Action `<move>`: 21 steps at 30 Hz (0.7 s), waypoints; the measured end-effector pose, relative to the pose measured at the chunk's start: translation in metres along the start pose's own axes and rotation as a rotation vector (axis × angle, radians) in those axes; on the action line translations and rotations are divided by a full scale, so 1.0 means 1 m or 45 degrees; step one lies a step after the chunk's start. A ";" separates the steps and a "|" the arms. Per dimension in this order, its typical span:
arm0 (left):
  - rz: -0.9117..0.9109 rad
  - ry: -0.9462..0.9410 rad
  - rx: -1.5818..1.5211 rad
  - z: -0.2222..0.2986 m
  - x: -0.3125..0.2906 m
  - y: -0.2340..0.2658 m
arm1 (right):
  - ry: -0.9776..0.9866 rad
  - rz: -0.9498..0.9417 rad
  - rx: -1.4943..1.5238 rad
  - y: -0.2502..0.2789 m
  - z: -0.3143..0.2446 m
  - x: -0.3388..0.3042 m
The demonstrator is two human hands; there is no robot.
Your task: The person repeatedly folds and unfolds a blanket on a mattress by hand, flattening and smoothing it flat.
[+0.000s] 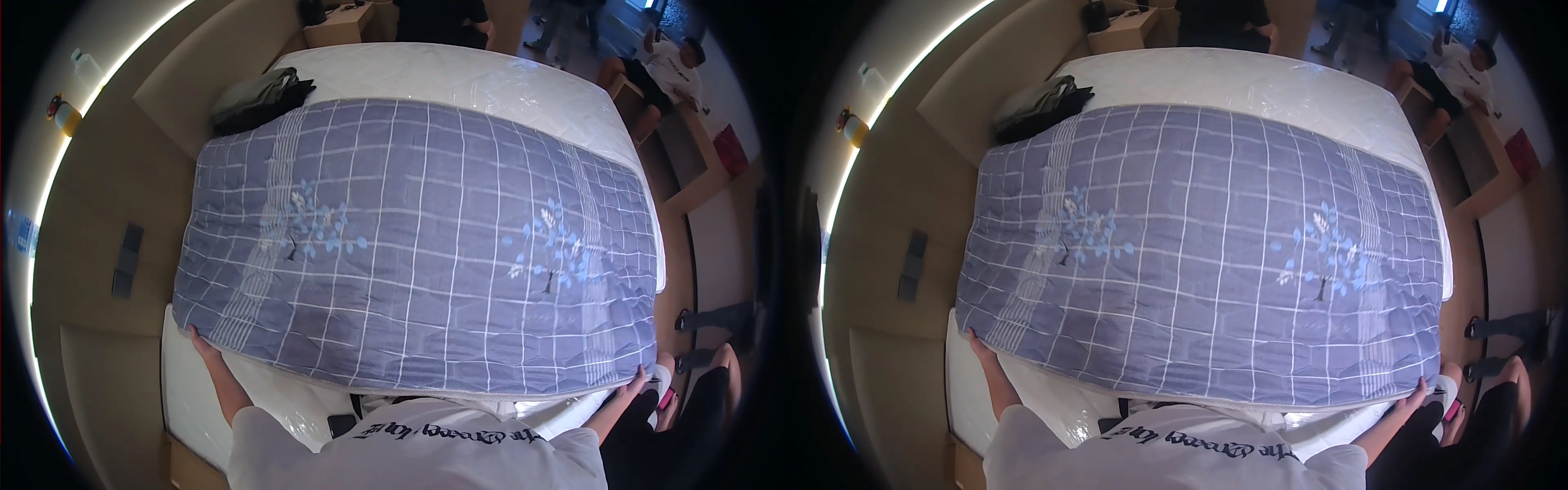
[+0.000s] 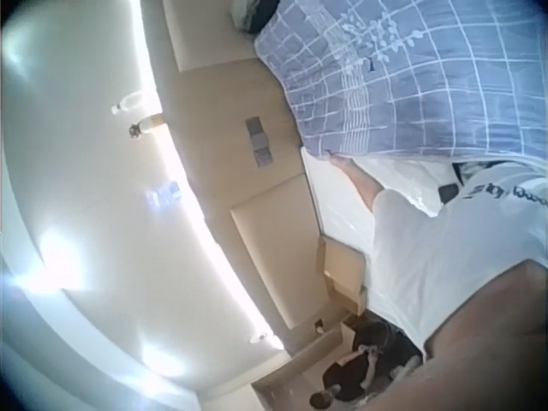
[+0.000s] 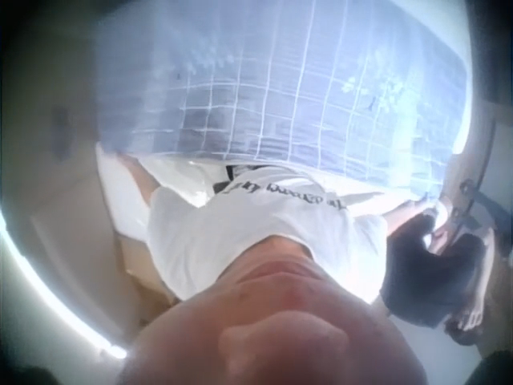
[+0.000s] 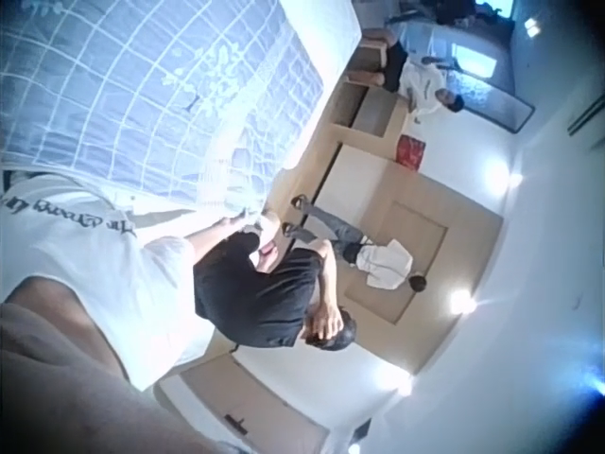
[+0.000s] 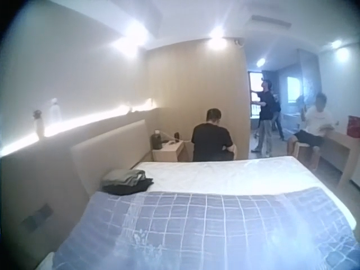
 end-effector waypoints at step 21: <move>0.080 -0.352 0.209 0.134 -0.013 -0.082 | 0.694 -0.017 -0.498 -0.099 -0.191 -0.018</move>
Point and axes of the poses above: each hand's wrist, its own x-axis towards the middle knuckle, its own y-axis out of the back of the hand, z = x × y, the point moved 8 cm from there along x, towards the middle knuckle, and after that the axes turned 3 degrees about y, right-handed, at the moved point
